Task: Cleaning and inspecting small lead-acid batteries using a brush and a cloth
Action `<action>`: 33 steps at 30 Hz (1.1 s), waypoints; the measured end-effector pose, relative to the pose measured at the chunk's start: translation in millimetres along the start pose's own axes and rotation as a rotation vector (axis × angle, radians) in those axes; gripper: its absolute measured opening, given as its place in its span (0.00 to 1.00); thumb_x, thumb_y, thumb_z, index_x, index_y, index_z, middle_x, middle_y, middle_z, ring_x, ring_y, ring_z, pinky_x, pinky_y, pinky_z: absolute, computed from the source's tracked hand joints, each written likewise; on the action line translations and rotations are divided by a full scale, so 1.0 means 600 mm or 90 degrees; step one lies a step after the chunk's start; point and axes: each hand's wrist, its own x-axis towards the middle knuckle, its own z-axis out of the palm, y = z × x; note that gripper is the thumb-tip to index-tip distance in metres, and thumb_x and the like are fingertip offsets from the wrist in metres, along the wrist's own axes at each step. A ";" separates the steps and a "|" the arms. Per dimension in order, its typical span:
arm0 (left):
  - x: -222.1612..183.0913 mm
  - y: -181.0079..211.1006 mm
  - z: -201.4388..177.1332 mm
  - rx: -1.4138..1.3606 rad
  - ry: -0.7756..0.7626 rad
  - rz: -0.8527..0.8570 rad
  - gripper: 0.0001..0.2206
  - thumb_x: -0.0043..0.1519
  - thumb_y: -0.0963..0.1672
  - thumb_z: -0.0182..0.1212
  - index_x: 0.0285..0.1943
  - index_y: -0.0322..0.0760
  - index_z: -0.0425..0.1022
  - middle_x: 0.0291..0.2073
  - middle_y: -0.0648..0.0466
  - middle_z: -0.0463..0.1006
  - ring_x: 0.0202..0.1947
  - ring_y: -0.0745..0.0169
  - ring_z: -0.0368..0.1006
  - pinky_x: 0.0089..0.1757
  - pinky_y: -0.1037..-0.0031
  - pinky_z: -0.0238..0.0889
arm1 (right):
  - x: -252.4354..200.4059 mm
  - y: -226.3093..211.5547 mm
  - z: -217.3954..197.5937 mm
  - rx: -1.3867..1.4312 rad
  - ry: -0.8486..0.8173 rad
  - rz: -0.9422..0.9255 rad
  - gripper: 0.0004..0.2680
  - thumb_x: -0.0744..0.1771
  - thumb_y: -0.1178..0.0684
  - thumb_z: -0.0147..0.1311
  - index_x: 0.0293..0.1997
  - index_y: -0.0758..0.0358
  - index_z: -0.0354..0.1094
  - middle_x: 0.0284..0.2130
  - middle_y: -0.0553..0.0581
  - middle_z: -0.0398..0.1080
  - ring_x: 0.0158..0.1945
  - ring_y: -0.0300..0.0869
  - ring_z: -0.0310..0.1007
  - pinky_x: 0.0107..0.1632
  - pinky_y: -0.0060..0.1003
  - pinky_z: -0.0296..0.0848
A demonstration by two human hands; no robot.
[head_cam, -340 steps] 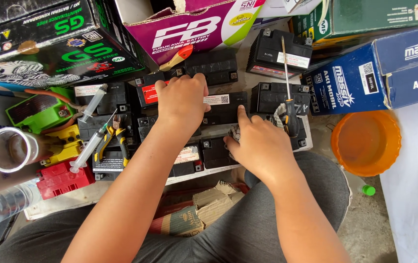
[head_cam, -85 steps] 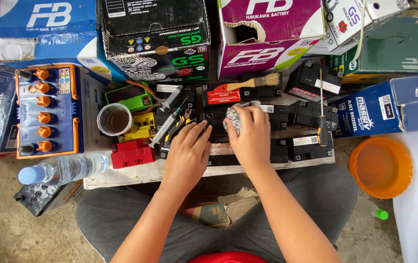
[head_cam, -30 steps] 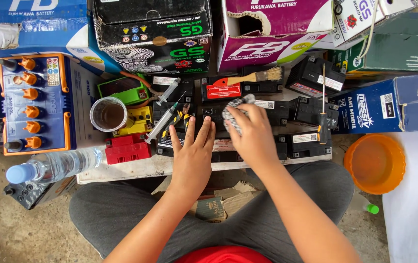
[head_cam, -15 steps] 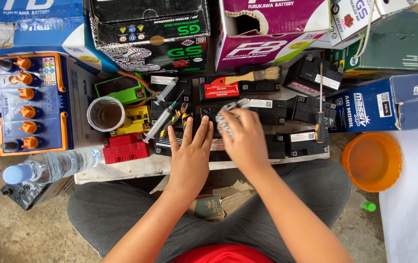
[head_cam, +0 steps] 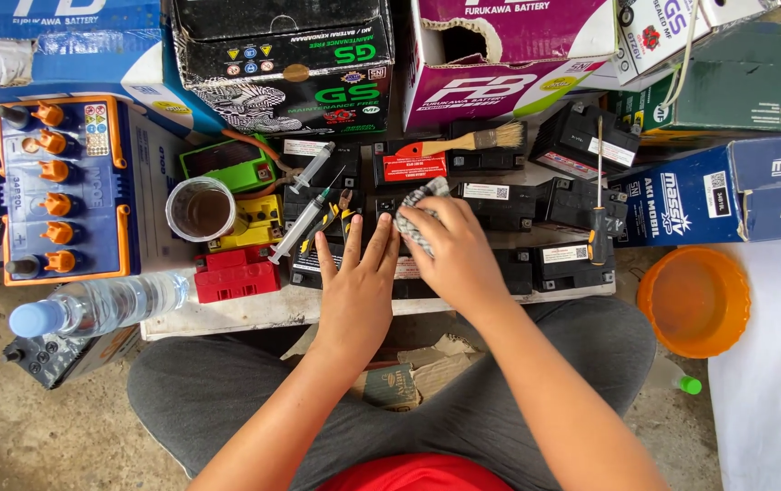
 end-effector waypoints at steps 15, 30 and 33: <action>-0.002 0.001 0.012 -0.033 0.029 0.005 0.38 0.57 0.48 0.63 0.79 0.41 0.55 0.78 0.52 0.53 0.78 0.45 0.42 0.68 0.32 0.25 | -0.011 -0.006 -0.011 0.115 0.004 0.098 0.13 0.65 0.58 0.63 0.55 0.60 0.75 0.46 0.58 0.72 0.53 0.56 0.72 0.55 0.49 0.74; 0.038 -0.009 -0.042 -0.433 0.218 0.103 0.44 0.50 0.29 0.61 0.78 0.50 0.57 0.67 0.40 0.64 0.67 0.31 0.65 0.59 0.49 0.65 | 0.030 -0.001 -0.137 0.391 -0.044 0.296 0.15 0.73 0.46 0.40 0.65 0.63 0.65 0.50 0.67 0.74 0.55 0.56 0.75 0.52 0.49 0.77; 0.049 -0.004 -0.028 -0.252 0.263 0.125 0.36 0.55 0.34 0.64 0.74 0.50 0.64 0.64 0.40 0.68 0.64 0.31 0.68 0.56 0.49 0.68 | 0.065 0.072 -0.108 0.098 0.023 0.145 0.12 0.70 0.57 0.58 0.61 0.60 0.70 0.46 0.60 0.75 0.50 0.53 0.75 0.46 0.42 0.79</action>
